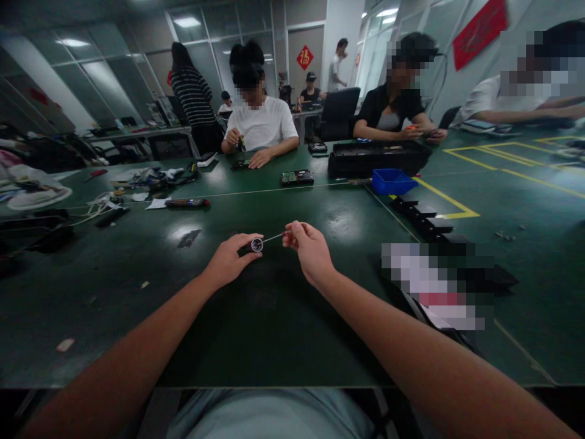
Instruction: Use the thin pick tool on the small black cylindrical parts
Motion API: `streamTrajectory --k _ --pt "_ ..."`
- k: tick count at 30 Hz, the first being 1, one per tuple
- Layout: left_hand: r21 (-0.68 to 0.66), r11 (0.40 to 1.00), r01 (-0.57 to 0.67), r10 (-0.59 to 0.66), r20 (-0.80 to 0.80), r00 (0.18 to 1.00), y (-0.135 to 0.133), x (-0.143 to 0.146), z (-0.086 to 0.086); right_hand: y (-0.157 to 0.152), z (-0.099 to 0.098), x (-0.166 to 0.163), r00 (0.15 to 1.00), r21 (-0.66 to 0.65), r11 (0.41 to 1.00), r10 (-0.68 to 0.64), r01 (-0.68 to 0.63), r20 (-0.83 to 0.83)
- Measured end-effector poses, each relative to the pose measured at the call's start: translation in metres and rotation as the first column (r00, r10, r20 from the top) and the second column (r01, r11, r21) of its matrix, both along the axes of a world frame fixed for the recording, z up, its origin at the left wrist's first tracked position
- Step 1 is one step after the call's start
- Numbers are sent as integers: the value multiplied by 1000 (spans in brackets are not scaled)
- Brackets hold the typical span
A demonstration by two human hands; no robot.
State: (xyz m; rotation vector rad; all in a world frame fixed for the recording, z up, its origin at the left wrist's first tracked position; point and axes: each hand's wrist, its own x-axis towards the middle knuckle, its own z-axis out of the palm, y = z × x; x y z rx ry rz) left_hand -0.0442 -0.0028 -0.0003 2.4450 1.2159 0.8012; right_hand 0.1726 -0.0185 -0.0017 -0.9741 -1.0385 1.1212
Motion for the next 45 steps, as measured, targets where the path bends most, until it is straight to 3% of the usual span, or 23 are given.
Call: streamTrajectory --k 2,5,13,17,24,27,31,37,41,45 --pt "44 997 64 -62 -47 997 1 -1 2 4 -3 2 999 -80 997 10 -12 -32" --pt "55 995 86 -77 -149 986 4 -1 2 8 -5 4 997 -145 987 -59 65 44" --pt "-8 1000 7 -8 -176 984 3 1 -1 2 -2 4 943 -2 981 -184 192 277" --pt "-83 996 -38 29 -103 994 -1 4 2 0 0 7 917 82 970 -243 229 316" --pt "-207 972 -115 145 139 980 -4 7 8 -7 13 8 926 173 952 -289 252 245" --pt "-282 953 -115 163 154 974 -4 11 12 -12 18 7 920 215 945 -298 247 254" --pt "-279 955 -102 124 63 990 -4 24 18 -15 22 6 912 254 936 -310 244 267" --pt "-168 982 84 -114 -178 977 6 50 12 -17 23 7 908 280 931 -313 235 279" --pt "-108 990 93 -127 -378 917 13 65 5 -18 24 7 908 277 934 -303 224 288" --pt "-77 992 105 -128 -457 880 18 71 4 -19 24 7 908 289 934 -296 211 296"
